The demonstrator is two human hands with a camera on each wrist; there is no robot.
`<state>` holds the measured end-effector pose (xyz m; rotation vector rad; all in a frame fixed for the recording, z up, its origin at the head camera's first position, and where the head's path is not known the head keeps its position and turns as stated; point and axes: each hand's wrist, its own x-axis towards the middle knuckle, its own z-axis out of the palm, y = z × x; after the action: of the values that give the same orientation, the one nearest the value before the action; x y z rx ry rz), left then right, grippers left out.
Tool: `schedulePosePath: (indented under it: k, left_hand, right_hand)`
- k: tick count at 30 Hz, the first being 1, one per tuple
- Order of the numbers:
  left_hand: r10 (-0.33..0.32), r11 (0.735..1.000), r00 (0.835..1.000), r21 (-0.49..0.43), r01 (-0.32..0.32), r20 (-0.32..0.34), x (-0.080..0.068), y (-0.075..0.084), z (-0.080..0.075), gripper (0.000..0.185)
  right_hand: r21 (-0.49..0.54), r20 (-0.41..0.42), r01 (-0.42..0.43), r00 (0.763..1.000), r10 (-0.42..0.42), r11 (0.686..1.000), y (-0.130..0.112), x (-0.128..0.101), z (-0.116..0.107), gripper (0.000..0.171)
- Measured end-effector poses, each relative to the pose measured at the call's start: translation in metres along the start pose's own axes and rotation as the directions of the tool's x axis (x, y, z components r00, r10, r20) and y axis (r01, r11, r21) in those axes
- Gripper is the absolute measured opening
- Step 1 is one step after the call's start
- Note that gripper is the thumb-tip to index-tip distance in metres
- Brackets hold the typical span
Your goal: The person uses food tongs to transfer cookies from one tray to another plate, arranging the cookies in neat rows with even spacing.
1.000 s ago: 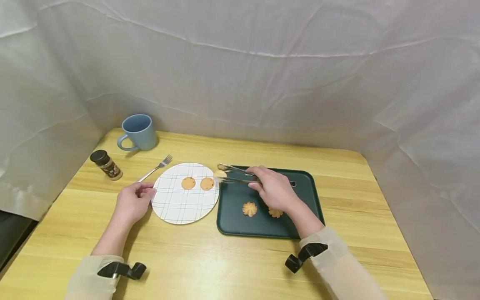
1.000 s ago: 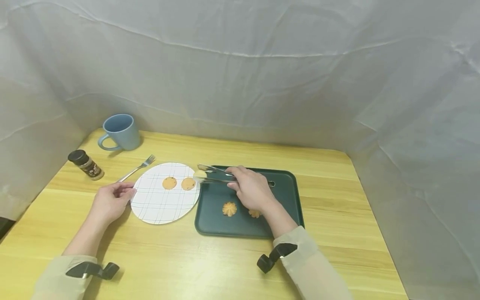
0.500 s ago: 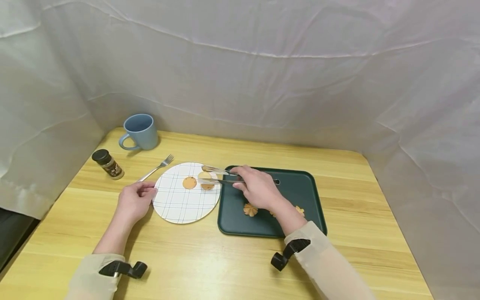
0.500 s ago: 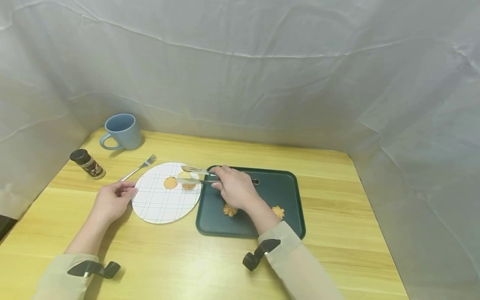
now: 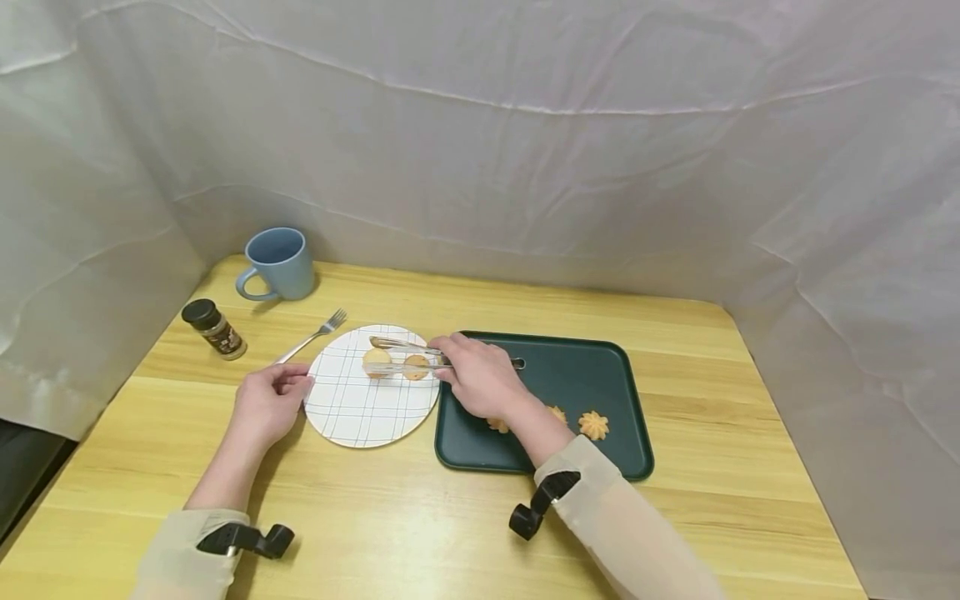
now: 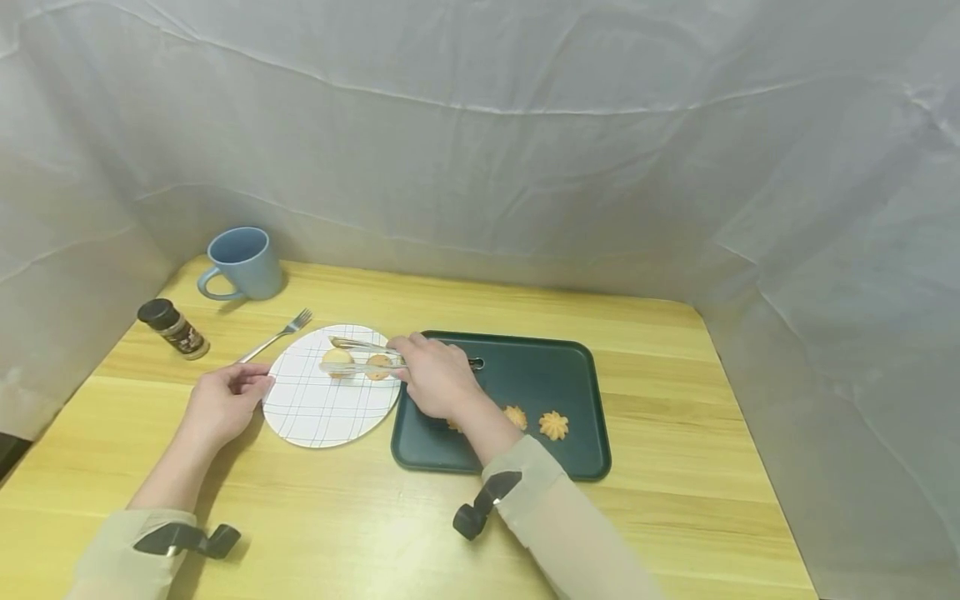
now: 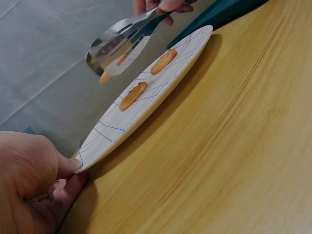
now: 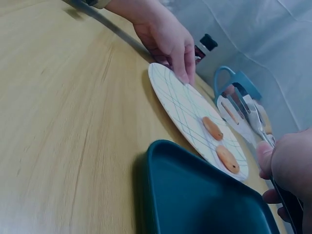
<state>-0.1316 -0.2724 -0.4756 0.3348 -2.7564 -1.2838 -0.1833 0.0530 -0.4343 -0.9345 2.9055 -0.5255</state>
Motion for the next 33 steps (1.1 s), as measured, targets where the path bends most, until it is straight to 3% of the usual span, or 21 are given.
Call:
schedulePosePath:
  k: [17,33]
  left_hand:
    - [-0.004,1.000,1.000,-0.008,0.004,0.001,-0.001,0.000,0.000,0.031]
    - [-0.013,1.000,1.000,-0.002,0.013,0.003,0.000,0.001,0.000,0.031]
  right_hand:
    - [-0.084,0.011,0.004,1.000,-0.003,0.996,-0.017,0.034,0.019,0.043]
    - [-0.097,0.051,-0.008,0.999,0.013,0.995,-0.030,0.047,0.029,0.045]
